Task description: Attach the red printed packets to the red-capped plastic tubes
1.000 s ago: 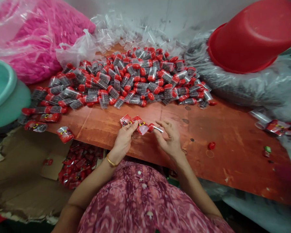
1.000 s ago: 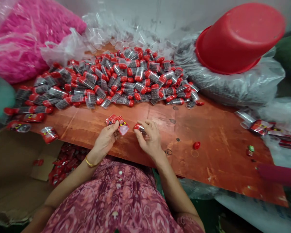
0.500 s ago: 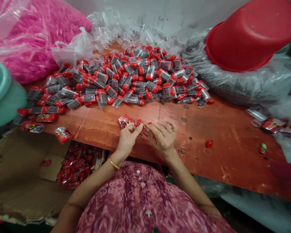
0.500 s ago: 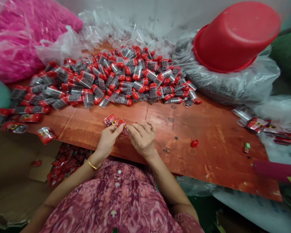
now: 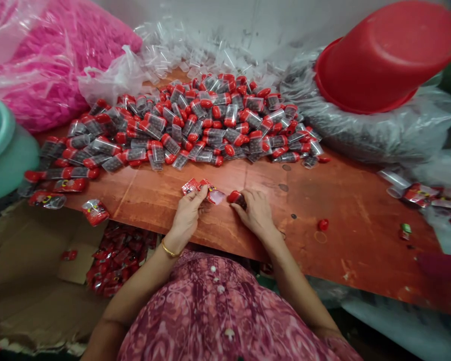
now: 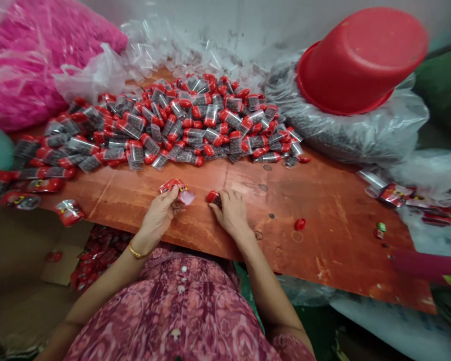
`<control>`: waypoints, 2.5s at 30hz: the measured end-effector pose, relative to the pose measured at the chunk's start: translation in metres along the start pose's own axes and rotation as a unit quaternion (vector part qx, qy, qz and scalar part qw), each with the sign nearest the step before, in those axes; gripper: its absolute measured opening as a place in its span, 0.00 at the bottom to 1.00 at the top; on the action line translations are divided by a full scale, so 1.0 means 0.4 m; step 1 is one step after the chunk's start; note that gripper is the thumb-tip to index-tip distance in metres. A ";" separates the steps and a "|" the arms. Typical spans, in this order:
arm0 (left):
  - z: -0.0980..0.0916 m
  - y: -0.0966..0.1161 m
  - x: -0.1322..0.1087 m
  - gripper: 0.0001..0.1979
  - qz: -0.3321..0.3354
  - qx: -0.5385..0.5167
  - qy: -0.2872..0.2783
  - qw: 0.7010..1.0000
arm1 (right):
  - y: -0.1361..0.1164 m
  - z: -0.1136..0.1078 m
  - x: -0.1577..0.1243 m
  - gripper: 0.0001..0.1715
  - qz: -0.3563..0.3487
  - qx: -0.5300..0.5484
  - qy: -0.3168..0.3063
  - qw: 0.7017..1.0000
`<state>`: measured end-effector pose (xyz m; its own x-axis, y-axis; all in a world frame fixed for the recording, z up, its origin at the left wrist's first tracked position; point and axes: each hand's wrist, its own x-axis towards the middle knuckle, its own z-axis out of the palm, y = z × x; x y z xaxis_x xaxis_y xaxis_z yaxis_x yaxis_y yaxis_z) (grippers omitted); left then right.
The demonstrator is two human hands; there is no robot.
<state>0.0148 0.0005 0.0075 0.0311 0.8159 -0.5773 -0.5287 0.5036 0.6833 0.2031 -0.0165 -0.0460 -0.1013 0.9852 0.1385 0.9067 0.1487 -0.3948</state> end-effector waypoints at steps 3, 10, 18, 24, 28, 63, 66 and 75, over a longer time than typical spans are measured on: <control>0.001 -0.007 0.005 0.20 0.015 0.016 0.015 1.000 | -0.007 -0.010 -0.020 0.20 0.060 0.159 -0.003 0.986; 0.011 -0.030 0.012 0.20 0.028 0.048 0.005 0.998 | -0.075 -0.097 -0.077 0.20 0.054 0.436 -0.122 0.890; -0.004 -0.041 0.002 0.16 0.094 0.098 -0.061 0.989 | -0.091 -0.129 -0.053 0.17 0.044 0.470 -0.196 0.860; -0.009 -0.029 -0.002 0.10 0.116 0.135 -0.069 0.982 | -0.084 -0.128 -0.039 0.23 0.072 0.528 -0.209 0.820; -0.009 -0.029 0.000 0.10 0.115 0.134 -0.084 0.981 | -0.081 -0.123 -0.041 0.22 0.073 0.534 -0.220 0.813; 0.032 -0.078 0.019 0.17 0.108 0.004 -0.074 0.991 | -0.194 -0.003 -0.029 0.21 0.197 0.696 0.007 0.691; 0.035 -0.065 0.019 0.16 0.097 -0.005 -0.097 0.991 | -0.181 -0.001 -0.026 0.19 0.167 0.647 0.038 0.743; 0.039 -0.076 0.020 0.15 0.086 0.103 -0.165 0.977 | -0.213 0.035 -0.048 0.19 0.192 0.688 0.082 0.695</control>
<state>0.0444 -0.0037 -0.0108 0.2461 0.9233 -0.2949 -0.3695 0.3706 0.8521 0.1222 -0.0471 -0.0278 0.1901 0.9686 -0.1604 -0.4081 -0.0706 -0.9102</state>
